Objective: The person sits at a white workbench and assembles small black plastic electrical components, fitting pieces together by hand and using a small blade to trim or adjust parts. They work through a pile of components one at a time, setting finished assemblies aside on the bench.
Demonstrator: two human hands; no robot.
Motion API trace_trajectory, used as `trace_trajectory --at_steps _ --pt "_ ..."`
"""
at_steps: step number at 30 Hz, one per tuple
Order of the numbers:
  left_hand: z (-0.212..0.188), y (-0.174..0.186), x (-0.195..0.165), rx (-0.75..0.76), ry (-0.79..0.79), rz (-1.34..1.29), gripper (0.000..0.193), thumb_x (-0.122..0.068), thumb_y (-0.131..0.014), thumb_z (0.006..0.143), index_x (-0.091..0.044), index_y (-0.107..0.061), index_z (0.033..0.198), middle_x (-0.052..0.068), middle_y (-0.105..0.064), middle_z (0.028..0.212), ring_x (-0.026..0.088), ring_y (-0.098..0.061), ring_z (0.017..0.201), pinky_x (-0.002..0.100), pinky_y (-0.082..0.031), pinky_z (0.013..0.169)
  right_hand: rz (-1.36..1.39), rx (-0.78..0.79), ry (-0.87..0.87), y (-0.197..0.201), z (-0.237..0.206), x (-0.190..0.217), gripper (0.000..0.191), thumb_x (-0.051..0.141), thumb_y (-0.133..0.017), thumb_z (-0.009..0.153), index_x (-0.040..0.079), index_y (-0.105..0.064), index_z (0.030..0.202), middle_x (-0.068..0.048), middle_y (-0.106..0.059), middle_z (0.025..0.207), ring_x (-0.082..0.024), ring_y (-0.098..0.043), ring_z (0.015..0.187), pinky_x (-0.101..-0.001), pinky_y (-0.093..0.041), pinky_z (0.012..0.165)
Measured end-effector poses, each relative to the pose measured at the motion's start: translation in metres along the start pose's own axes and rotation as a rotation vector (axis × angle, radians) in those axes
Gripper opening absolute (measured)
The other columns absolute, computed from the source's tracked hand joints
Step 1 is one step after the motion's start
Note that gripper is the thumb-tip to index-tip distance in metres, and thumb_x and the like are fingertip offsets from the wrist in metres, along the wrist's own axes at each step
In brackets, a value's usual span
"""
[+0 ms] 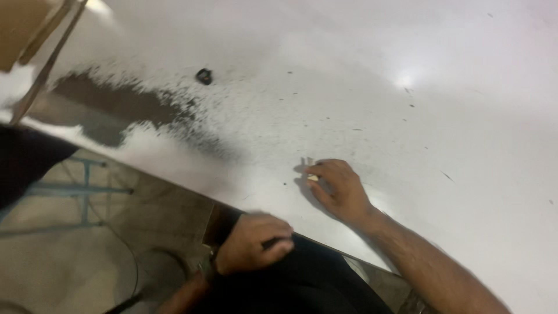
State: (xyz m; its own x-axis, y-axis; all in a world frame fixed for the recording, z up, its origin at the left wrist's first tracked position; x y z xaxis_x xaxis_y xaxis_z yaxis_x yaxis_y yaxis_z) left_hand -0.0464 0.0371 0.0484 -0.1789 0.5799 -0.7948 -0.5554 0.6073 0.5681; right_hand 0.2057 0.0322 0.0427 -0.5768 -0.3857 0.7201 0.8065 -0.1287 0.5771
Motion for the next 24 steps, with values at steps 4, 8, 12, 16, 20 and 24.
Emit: trace_trajectory --at_steps 4,8,12,16,20,24 --pt "0.018 0.099 0.042 -0.553 -0.098 0.162 0.008 -0.006 -0.070 0.097 -0.011 -0.070 0.103 0.007 -0.075 0.105 0.016 -0.073 0.098 0.033 -0.063 0.084 -0.057 -0.036 -0.024 -0.004 0.001 0.008 0.025 0.019 -0.073 0.093 0.006 -0.072 0.114 -0.013 -0.074 0.104 -0.029 -0.069 0.106 -0.0421 -0.055 0.093" --pt "0.061 0.178 0.071 -0.719 0.302 0.412 0.033 -0.014 -0.076 0.095 -0.003 -0.067 0.124 0.015 -0.070 0.118 0.021 -0.071 0.095 0.038 -0.060 0.079 -0.099 -0.032 0.014 -0.003 0.003 0.007 0.024 0.019 -0.074 0.093 0.006 -0.072 0.114 -0.012 -0.075 0.102 -0.028 -0.070 0.102 -0.0435 -0.054 0.094" --pt "0.118 0.200 0.071 -0.384 0.252 0.713 0.079 -0.017 -0.076 0.086 -0.006 -0.042 0.157 0.025 -0.042 0.154 0.038 -0.060 0.121 0.047 -0.056 0.090 -0.020 -0.066 0.086 -0.005 0.003 -0.002 0.022 0.019 -0.071 0.097 0.009 -0.071 0.117 -0.009 -0.075 0.103 -0.023 -0.070 0.100 -0.0419 -0.055 0.094" --pt "0.167 0.204 0.080 0.050 0.451 0.870 0.091 -0.020 -0.068 0.083 -0.020 -0.029 0.165 0.020 -0.025 0.169 0.042 -0.055 0.126 0.054 -0.051 0.100 -0.029 -0.109 0.065 -0.003 -0.002 -0.011 0.022 0.021 -0.070 0.099 0.012 -0.072 0.119 -0.005 -0.074 0.099 -0.019 -0.068 0.095 -0.0416 -0.052 0.096" --pt "0.191 0.183 0.091 0.029 0.601 1.160 0.051 -0.024 -0.066 0.096 -0.021 -0.064 0.147 0.015 -0.061 0.143 0.033 -0.067 0.121 0.045 -0.055 0.105 -0.013 -0.172 0.054 0.002 -0.005 -0.012 0.022 0.012 -0.063 0.099 0.012 -0.070 0.120 -0.005 -0.072 0.103 -0.020 -0.066 0.101 -0.0412 -0.051 0.100" --pt "0.166 0.133 0.093 0.066 0.637 0.765 0.046 -0.033 -0.072 0.093 -0.012 -0.067 0.133 0.011 -0.071 0.127 0.026 -0.070 0.117 0.043 -0.050 0.109 -0.028 -0.176 -0.042 0.001 -0.008 -0.009 0.023 0.009 -0.057 0.100 0.008 -0.065 0.122 -0.008 -0.069 0.101 -0.022 -0.064 0.099 -0.0428 -0.049 0.100"
Point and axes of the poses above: each hand's wrist, its own z-axis towards the middle knuckle, its own y-axis out of the back of the hand, x = y × z, the point moved 2 cm from there along z, towards the middle knuckle
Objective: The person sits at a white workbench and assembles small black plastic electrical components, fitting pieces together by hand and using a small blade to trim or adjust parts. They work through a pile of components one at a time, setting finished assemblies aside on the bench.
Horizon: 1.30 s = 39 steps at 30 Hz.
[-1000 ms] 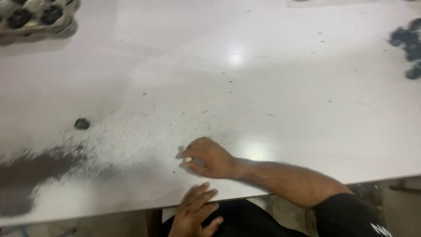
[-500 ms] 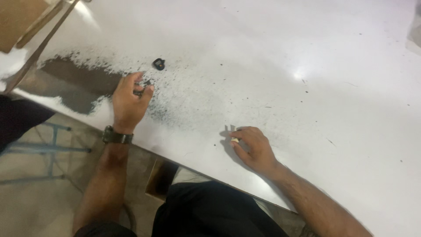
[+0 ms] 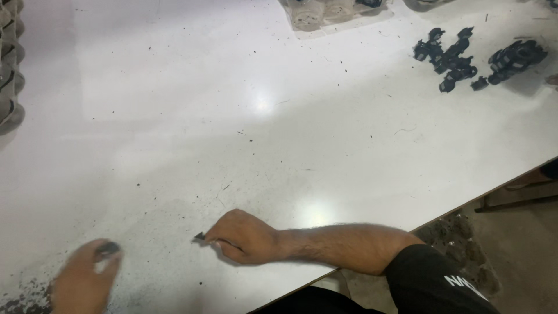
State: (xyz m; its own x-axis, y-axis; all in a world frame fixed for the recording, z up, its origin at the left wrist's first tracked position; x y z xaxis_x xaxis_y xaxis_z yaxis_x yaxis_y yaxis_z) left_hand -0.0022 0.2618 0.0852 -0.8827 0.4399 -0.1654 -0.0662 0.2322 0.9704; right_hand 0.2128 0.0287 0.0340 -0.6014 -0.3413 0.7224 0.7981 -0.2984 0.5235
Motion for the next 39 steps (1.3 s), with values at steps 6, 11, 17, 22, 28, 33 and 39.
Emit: trace_trajectory --at_steps 6,11,17,22,28,33,39 --pt "-0.131 -0.083 -0.105 -0.161 -0.595 -0.513 0.046 -0.027 -0.084 0.070 -0.010 -0.068 0.109 0.012 -0.070 0.121 0.031 -0.060 0.122 0.051 -0.046 0.104 -0.100 -0.136 -0.058 0.022 0.009 -0.003 0.032 0.012 -0.059 0.102 0.001 -0.057 0.132 -0.012 -0.064 0.108 -0.026 -0.062 0.101 -0.0455 -0.048 0.097" --pt "-0.164 -0.100 -0.138 -0.277 -0.728 -0.435 0.042 -0.028 -0.084 0.078 -0.007 -0.069 0.111 0.011 -0.071 0.116 0.034 -0.057 0.126 0.059 -0.034 0.113 -0.248 -0.187 -0.075 0.043 0.017 0.001 0.028 0.011 -0.066 0.095 0.005 -0.063 0.122 -0.012 -0.069 0.108 -0.025 -0.065 0.101 -0.0432 -0.050 0.096" --pt "-0.169 -0.089 -0.130 -0.304 -0.739 -0.501 0.037 -0.028 -0.086 0.077 -0.008 -0.068 0.103 0.011 -0.069 0.108 0.032 -0.059 0.119 0.057 -0.039 0.110 -0.169 -0.395 -0.151 0.049 -0.020 0.012 0.019 0.006 -0.063 0.097 0.004 -0.060 0.116 -0.010 -0.067 0.108 -0.022 -0.067 0.099 -0.0354 -0.055 0.089" --pt "-0.171 -0.094 -0.128 -0.315 -0.736 -0.538 0.036 -0.028 -0.085 0.078 -0.008 -0.068 0.103 0.010 -0.068 0.105 0.031 -0.060 0.114 0.056 -0.041 0.108 -0.254 -0.390 -0.244 0.023 -0.076 0.029 0.020 -0.004 -0.055 0.097 0.010 -0.065 0.106 -0.005 -0.068 0.105 -0.020 -0.068 0.099 -0.0356 -0.055 0.091" --pt "-0.171 -0.091 -0.130 -0.337 -0.718 -0.517 0.038 -0.026 -0.084 0.080 -0.006 -0.067 0.107 0.011 -0.068 0.107 0.031 -0.061 0.114 0.055 -0.040 0.108 -0.410 -0.169 -0.262 0.013 -0.092 0.060 0.039 -0.005 -0.063 0.076 0.005 -0.069 0.113 -0.017 -0.061 0.123 -0.036 -0.052 0.118 -0.0496 -0.039 0.103" --pt "-0.176 -0.099 -0.133 -0.394 -0.692 -0.468 0.038 -0.026 -0.084 0.083 -0.006 -0.065 0.109 0.012 -0.067 0.110 0.032 -0.061 0.117 0.055 -0.040 0.109 -0.396 -0.159 -0.212 0.018 -0.088 0.058 0.037 0.000 -0.067 0.080 0.004 -0.068 0.116 -0.016 -0.061 0.122 -0.034 -0.054 0.124 -0.0533 -0.036 0.112" --pt "-0.173 -0.119 -0.124 -0.387 -0.736 -0.474 0.042 -0.029 -0.085 0.091 -0.007 -0.062 0.118 0.009 -0.065 0.115 0.028 -0.060 0.121 0.052 -0.041 0.113 -0.281 -0.175 -0.231 0.014 -0.099 0.040 0.025 0.005 -0.068 0.097 0.008 -0.069 0.121 -0.014 -0.061 0.124 -0.031 -0.057 0.123 -0.0506 -0.040 0.113"
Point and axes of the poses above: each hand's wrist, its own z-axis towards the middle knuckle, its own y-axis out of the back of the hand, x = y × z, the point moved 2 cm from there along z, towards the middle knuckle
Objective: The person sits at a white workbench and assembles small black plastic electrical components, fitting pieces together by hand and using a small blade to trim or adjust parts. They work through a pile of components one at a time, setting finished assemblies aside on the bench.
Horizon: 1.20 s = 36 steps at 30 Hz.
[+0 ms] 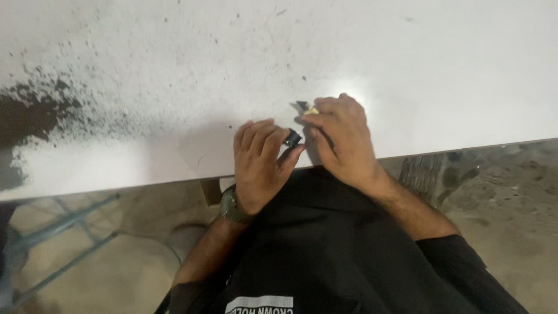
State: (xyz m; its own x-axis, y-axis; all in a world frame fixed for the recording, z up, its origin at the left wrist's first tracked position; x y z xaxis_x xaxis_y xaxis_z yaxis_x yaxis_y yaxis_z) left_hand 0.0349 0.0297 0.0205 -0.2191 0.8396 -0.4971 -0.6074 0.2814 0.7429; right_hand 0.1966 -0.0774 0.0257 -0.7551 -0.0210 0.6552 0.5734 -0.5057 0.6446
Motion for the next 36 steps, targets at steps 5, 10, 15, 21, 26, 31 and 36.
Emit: trace_trajectory --at_steps 5,10,15,21,26,31,36 --pt "-0.001 -0.002 0.005 0.053 0.025 0.017 0.043 -0.030 -0.087 0.095 -0.008 -0.062 0.121 0.006 -0.065 0.119 0.026 -0.060 0.121 0.050 -0.042 0.114 -0.004 0.053 -0.066 0.003 -0.002 -0.002 0.023 0.005 -0.068 0.099 0.007 -0.070 0.121 -0.013 -0.062 0.125 -0.032 -0.056 0.131 -0.0543 -0.037 0.122" --pt "-0.001 -0.002 0.008 0.104 0.043 0.026 0.050 -0.036 -0.088 0.095 -0.007 -0.060 0.125 0.007 -0.065 0.124 0.027 -0.059 0.124 0.051 -0.042 0.115 -0.003 0.118 -0.050 0.003 0.001 -0.005 0.026 0.005 -0.071 0.096 0.008 -0.072 0.121 -0.010 -0.063 0.125 -0.031 -0.054 0.137 -0.0549 -0.034 0.120" --pt "-0.005 -0.002 0.015 0.037 0.042 -0.127 0.070 -0.045 -0.088 0.094 -0.002 -0.051 0.136 0.014 -0.054 0.140 0.029 -0.054 0.132 0.054 -0.043 0.117 -0.025 0.191 -0.042 0.000 -0.001 -0.009 0.039 0.014 -0.076 0.088 0.008 -0.071 0.126 -0.012 -0.059 0.132 -0.036 -0.044 0.145 -0.0597 -0.030 0.122" --pt "-0.006 0.019 0.016 -0.057 -0.136 -0.285 0.058 -0.023 -0.082 0.102 -0.017 -0.048 0.148 0.013 -0.034 0.158 0.028 -0.039 0.151 0.046 -0.054 0.117 -0.151 0.194 0.021 -0.008 -0.007 -0.005 0.054 0.037 -0.086 0.087 0.008 -0.071 0.130 -0.014 -0.054 0.130 -0.038 -0.037 0.145 -0.0702 -0.014 0.124" --pt "-0.008 0.016 0.012 0.068 -0.204 0.144 0.040 -0.016 -0.078 0.107 -0.023 -0.062 0.143 0.011 -0.039 0.160 0.030 -0.039 0.152 0.047 -0.049 0.115 -0.246 0.183 0.019 -0.015 -0.011 -0.003 0.051 0.033 -0.091 0.090 0.009 -0.071 0.131 -0.011 -0.054 0.129 -0.034 -0.040 0.146 -0.0702 -0.012 0.127" --pt "-0.014 0.010 0.016 0.034 -0.137 0.148 0.025 -0.012 -0.081 0.106 -0.015 -0.066 0.126 0.008 -0.050 0.152 0.029 -0.050 0.143 0.049 -0.048 0.115 -0.250 0.152 -0.001 -0.020 -0.014 -0.005 0.045 0.034 -0.092 0.088 0.010 -0.072 0.120 -0.009 -0.055 0.124 -0.031 -0.047 0.137 -0.0689 -0.014 0.128" --pt "-0.020 0.003 0.011 -0.006 -0.062 0.158 0.026 -0.012 -0.083 0.103 -0.015 -0.065 0.121 0.008 -0.053 0.146 0.028 -0.053 0.138 0.048 -0.048 0.114 -0.248 0.123 0.001 -0.019 -0.016 -0.007 0.045 0.038 -0.098 0.091 0.010 -0.073 0.116 -0.008 -0.056 0.121 -0.030 -0.049 0.133 -0.0682 -0.014 0.127"
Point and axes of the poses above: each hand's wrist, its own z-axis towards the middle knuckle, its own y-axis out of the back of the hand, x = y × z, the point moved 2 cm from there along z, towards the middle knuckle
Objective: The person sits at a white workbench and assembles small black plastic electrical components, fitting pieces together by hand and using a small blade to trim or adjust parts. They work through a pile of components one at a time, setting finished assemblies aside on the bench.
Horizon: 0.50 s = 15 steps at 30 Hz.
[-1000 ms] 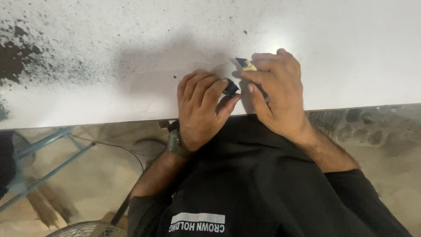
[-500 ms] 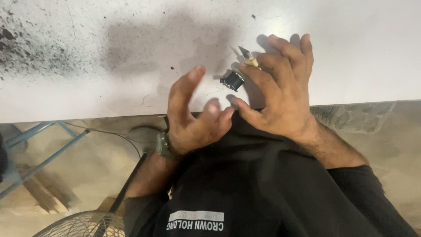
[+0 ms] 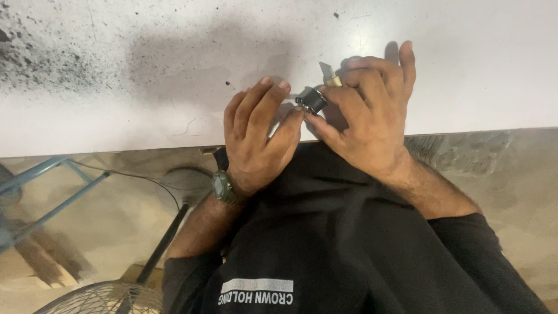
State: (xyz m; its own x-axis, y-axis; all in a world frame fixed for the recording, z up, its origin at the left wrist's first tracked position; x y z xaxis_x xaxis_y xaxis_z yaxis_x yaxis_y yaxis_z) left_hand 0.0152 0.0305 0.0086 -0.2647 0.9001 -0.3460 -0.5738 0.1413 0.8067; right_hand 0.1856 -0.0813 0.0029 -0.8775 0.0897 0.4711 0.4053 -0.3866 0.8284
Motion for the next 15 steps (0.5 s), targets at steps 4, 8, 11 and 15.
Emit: trace_trajectory --at_steps 4,8,11,15 --pt "-0.002 -0.002 0.000 0.000 0.032 -0.024 0.028 -0.017 -0.082 0.098 -0.012 -0.066 0.120 0.010 -0.052 0.145 0.030 -0.054 0.136 0.051 -0.047 0.111 0.055 -0.021 -0.039 0.005 -0.005 -0.002 0.052 0.041 -0.093 0.085 0.005 -0.075 0.117 -0.014 -0.057 0.116 -0.035 -0.048 0.130 -0.0715 -0.014 0.121" --pt "-0.004 -0.001 -0.001 -0.009 0.071 -0.088 0.029 -0.021 -0.083 0.098 -0.012 -0.068 0.121 0.010 -0.051 0.145 0.030 -0.053 0.137 0.051 -0.046 0.112 0.135 -0.268 0.010 0.009 -0.020 -0.001 0.019 0.021 -0.082 0.091 0.014 -0.073 0.106 -0.008 -0.057 0.101 -0.031 -0.057 0.127 -0.0676 -0.017 0.130" --pt "-0.005 -0.002 -0.002 -0.007 0.085 -0.090 0.027 -0.021 -0.082 0.100 -0.014 -0.068 0.122 0.008 -0.051 0.147 0.029 -0.052 0.138 0.051 -0.045 0.115 0.223 -0.259 0.044 -0.001 -0.029 0.002 0.023 0.014 -0.081 0.096 0.010 -0.065 0.112 -0.005 -0.063 0.099 -0.029 -0.064 0.122 -0.0637 -0.017 0.126" --pt "-0.004 0.000 -0.003 -0.014 0.108 -0.079 0.026 -0.018 -0.082 0.100 -0.017 -0.068 0.122 0.007 -0.051 0.147 0.028 -0.052 0.139 0.052 -0.042 0.118 0.243 -0.155 0.038 -0.005 -0.032 0.005 0.031 0.011 -0.083 0.094 0.006 -0.059 0.112 -0.009 -0.065 0.103 -0.031 -0.066 0.118 -0.0671 -0.019 0.127"
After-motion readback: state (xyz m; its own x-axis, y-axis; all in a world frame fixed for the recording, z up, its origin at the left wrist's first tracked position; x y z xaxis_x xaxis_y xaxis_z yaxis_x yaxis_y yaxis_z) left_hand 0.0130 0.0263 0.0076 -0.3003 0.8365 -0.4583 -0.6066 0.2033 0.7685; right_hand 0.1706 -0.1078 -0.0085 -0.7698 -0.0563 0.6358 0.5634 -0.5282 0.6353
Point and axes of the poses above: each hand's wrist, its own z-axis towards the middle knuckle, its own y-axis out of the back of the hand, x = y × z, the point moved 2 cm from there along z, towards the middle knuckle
